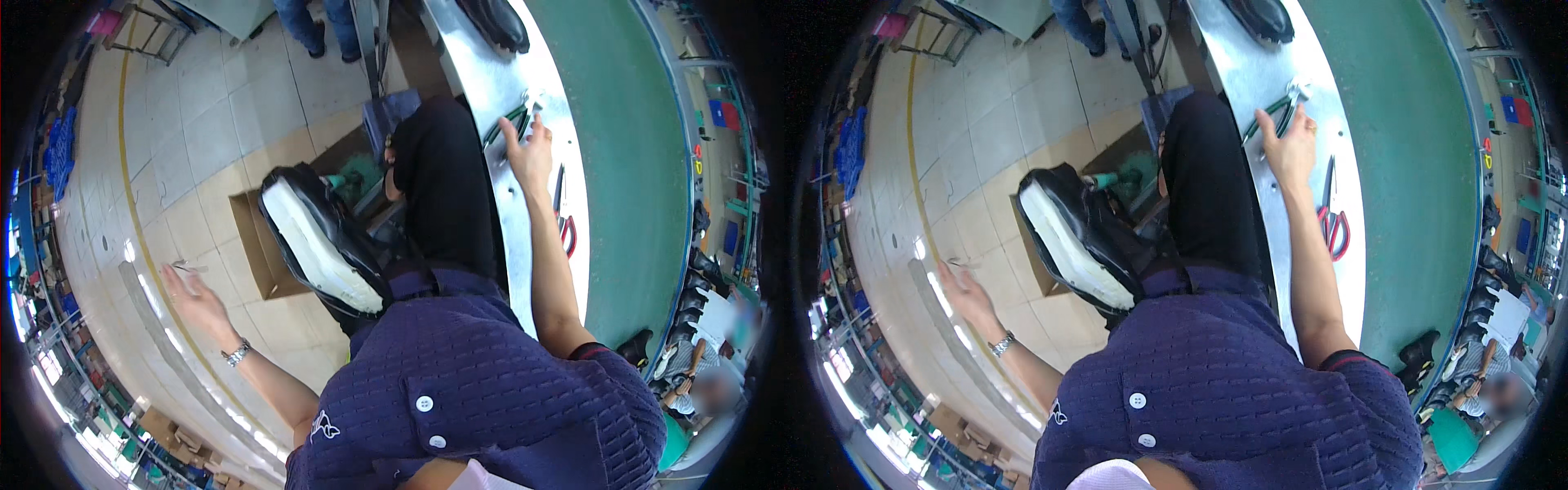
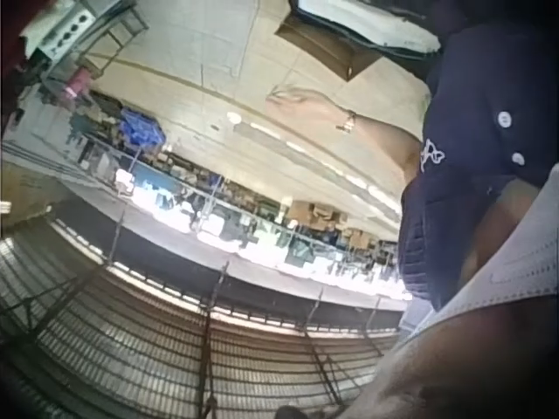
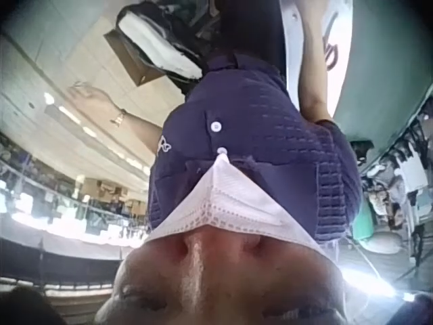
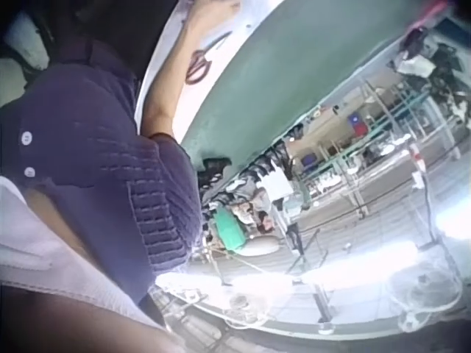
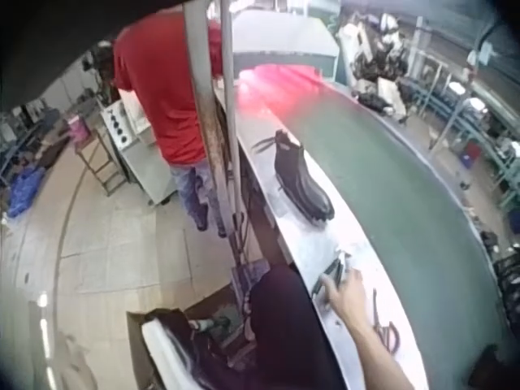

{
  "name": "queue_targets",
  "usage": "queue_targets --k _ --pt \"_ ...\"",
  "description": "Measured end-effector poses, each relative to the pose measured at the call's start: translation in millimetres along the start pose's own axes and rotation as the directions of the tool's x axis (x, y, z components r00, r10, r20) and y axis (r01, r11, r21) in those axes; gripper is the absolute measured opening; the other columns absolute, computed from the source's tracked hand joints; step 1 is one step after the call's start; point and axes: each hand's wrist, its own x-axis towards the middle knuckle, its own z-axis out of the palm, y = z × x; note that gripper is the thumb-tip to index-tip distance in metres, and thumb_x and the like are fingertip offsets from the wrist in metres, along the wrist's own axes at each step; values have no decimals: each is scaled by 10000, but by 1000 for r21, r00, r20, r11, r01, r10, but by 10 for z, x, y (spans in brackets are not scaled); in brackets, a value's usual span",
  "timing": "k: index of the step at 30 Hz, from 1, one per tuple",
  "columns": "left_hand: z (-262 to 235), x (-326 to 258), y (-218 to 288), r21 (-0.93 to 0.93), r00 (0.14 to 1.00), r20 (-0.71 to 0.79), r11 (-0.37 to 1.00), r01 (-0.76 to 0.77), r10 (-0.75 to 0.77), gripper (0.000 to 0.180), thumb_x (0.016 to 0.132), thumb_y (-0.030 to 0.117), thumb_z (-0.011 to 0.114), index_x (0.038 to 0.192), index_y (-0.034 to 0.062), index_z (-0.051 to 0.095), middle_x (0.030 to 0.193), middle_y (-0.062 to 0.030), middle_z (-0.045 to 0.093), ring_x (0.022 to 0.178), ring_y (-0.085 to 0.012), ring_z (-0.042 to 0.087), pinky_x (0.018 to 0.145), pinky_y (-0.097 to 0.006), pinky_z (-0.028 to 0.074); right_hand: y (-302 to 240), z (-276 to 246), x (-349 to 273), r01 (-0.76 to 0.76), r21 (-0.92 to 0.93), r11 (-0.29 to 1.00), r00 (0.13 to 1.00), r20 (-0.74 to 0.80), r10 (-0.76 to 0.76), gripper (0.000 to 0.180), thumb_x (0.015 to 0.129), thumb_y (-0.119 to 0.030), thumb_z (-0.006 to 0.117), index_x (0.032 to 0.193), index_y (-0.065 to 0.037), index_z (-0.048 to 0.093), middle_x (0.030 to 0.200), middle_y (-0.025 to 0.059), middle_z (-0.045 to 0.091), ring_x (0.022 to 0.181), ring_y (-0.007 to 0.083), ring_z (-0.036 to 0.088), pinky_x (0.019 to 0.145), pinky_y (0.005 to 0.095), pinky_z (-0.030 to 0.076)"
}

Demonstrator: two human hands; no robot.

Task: The person is finishing a leather boot on an assembly line by using pliers to pull and secure the material over the last, then trimming excess with scissors and smoothing the sole with a hammer.

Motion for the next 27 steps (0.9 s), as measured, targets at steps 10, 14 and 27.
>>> queue_targets --k 10,14,27 --pt "260 -581 1722 -482 464 261 531 -697 846 556 955 407 486 1393 64 481 1492 -184 378 1429 -346 263 1155 -509 173 283 115 433 -11 -294 956 993 108 45 618 738 -237 636 1221 106 460 1005 278 594 910 432 617 839 459 520" --pt "519 -382 2268 -654 507 281 550 -520 815 512 879 340 622 1263 6 569 1266 -197 558 1251 -360 462 1098 -480 308 301 -408 464 -543 410 732 793 538 287 353 799 -137 580 1103 42 571 910 136 641 841 236 626 767 363 508" --pt "1217 343 2535 -614 584 386 671 -415 714 322 993 297 474 852 37 600 815 -175 667 735 -391 638 630 -452 496 -978 -1135 -32 -390 488 781 522 816 -249 687 933 -62 569 1520 -45 212 1071 83 684 930 125 615 875 264 464"
